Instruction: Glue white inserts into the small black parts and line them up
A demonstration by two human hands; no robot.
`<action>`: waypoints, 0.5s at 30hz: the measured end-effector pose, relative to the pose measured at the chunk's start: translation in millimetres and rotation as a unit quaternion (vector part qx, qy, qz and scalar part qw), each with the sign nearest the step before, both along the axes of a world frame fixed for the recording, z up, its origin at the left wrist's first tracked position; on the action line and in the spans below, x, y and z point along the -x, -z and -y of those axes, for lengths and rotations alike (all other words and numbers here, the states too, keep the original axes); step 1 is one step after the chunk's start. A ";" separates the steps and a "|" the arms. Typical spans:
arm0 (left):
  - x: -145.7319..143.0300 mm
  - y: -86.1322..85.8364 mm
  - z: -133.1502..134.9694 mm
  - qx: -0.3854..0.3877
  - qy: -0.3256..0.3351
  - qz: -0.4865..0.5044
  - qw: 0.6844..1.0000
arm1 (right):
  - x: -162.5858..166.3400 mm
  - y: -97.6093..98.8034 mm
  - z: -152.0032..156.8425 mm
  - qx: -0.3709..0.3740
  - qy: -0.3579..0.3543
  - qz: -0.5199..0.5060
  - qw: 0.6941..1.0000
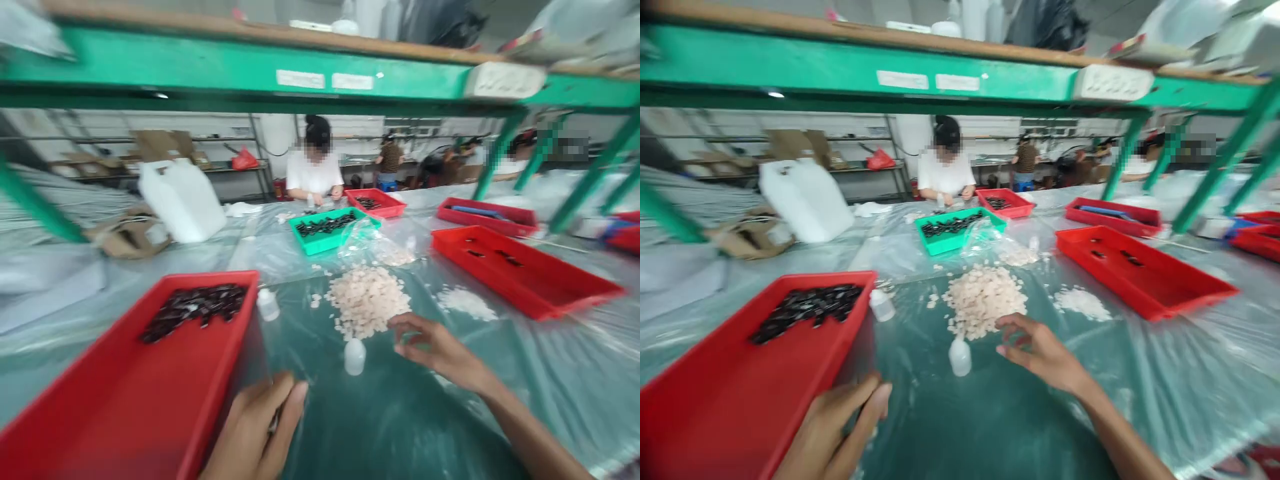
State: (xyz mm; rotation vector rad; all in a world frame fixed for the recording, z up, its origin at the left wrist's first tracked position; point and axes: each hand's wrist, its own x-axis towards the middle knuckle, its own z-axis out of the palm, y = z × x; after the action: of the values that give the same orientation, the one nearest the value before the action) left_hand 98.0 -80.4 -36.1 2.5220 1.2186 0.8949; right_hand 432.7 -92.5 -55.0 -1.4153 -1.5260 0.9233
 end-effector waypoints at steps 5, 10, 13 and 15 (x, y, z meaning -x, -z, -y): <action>87.0 -36.8 -70.9 0.021 -0.161 -0.116 0.980 | 17.7 18.9 -13.4 -0.025 -0.058 0.027 0.998; 122.5 -22.4 -149.4 0.056 -0.208 -0.228 0.950 | 36.1 46.5 -8.6 -0.038 -0.059 0.034 0.997; 110.3 -5.2 -172.0 0.048 -0.163 -0.243 0.955 | 44.5 49.6 -8.4 -0.044 -0.066 0.025 0.996; 97.5 -0.9 -173.1 0.031 -0.134 -0.223 0.965 | 48.8 47.9 -8.8 -0.047 -0.070 0.014 0.996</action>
State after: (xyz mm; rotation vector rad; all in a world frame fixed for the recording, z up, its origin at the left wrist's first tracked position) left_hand 0.4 92.7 -35.2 2.6300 1.7198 0.3250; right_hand 383.9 -83.6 -102.9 -1.2721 -1.6844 0.9048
